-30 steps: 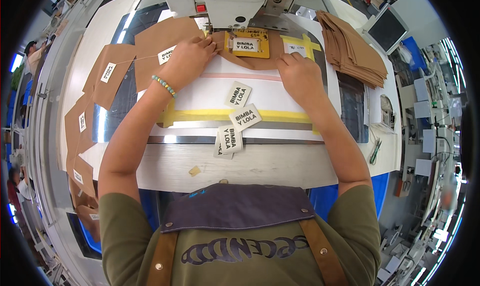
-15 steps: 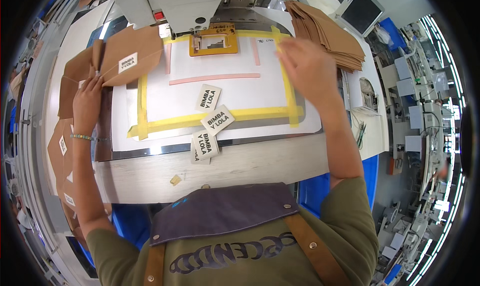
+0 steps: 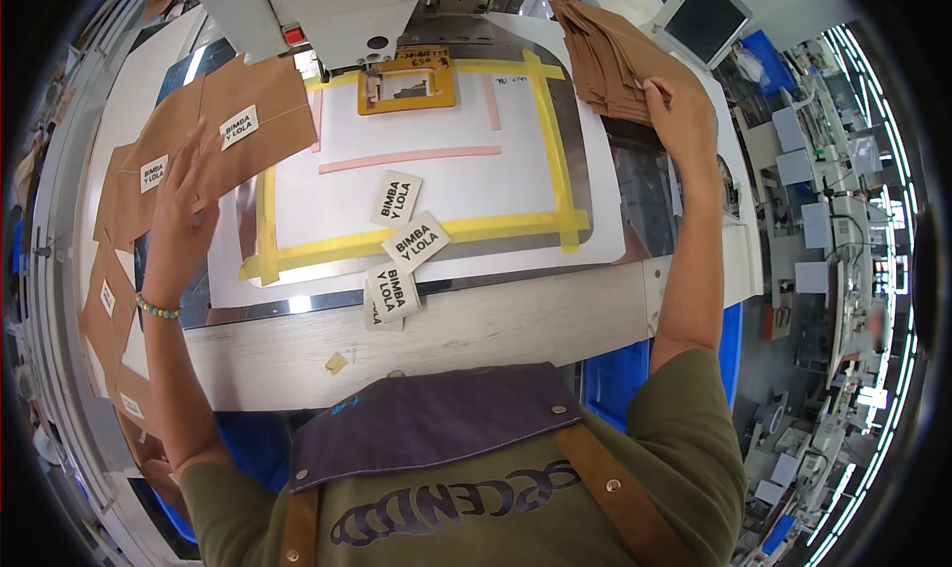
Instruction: Aligning, stitching, and organizing leather components and brand labels using an industrial sewing setup.
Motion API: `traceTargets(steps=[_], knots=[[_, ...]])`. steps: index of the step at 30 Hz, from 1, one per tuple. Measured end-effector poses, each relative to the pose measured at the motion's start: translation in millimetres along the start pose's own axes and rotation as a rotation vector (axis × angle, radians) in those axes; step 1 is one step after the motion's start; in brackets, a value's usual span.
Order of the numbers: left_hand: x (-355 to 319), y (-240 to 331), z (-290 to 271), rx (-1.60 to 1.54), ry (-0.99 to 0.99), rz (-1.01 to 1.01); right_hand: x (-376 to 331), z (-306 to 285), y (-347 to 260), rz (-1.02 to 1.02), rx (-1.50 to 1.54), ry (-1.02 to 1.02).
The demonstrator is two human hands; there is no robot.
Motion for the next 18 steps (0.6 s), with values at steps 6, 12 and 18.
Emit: traceTargets(steps=[6, 12, 18], knots=[[4, 50, 16, -0.016, -0.147, 0.102, 10, 5, -16, 0.085, -0.209, -0.101], [8, 65, 17, -0.08, -0.131, 0.16, 2, 18, -12, -0.144, -0.203, 0.112], [12, 78, 14, -0.11, -0.087, 0.185, 34, 3, 4, 0.127, -0.099, 0.186]])
Point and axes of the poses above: each hand's wrist, its own x-axis towards the middle knuckle, its own z-axis out of the palm, y = z × x, the point moved 1 cm from there along x, towards the middle knuckle, and after that the axes turned 9 degrees about y, right-handed, at the moved point
